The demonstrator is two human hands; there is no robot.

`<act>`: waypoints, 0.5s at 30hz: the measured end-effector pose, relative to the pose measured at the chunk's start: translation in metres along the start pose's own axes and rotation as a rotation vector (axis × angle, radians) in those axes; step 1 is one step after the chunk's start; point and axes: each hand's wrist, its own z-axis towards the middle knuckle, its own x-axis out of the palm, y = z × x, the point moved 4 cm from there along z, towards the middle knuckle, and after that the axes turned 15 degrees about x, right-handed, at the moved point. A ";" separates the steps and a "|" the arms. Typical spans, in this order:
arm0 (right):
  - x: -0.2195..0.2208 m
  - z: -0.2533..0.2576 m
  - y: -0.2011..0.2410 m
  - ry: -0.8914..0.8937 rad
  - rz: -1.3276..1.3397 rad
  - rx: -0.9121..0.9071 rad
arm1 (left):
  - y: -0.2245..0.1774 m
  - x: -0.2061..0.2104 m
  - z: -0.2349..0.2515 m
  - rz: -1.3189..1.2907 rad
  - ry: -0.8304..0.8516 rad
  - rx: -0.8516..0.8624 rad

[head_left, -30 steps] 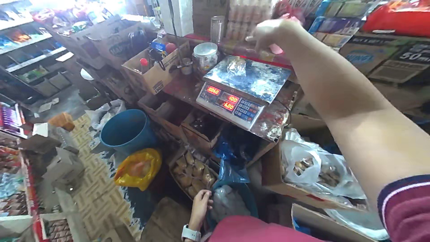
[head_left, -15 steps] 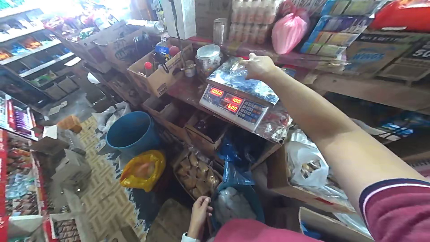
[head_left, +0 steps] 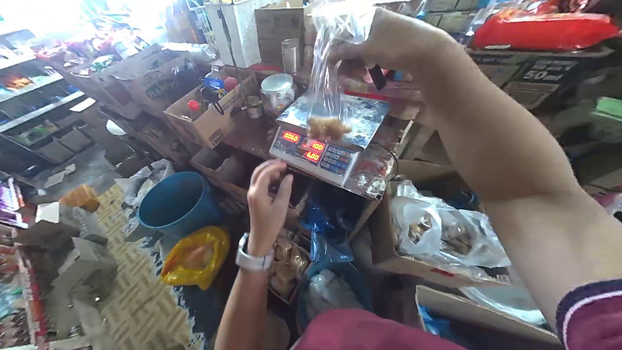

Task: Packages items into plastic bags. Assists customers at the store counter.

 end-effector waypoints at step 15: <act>0.074 -0.067 -0.087 -0.063 -0.193 -0.353 | -0.031 0.093 -0.018 -1.105 -0.089 -0.800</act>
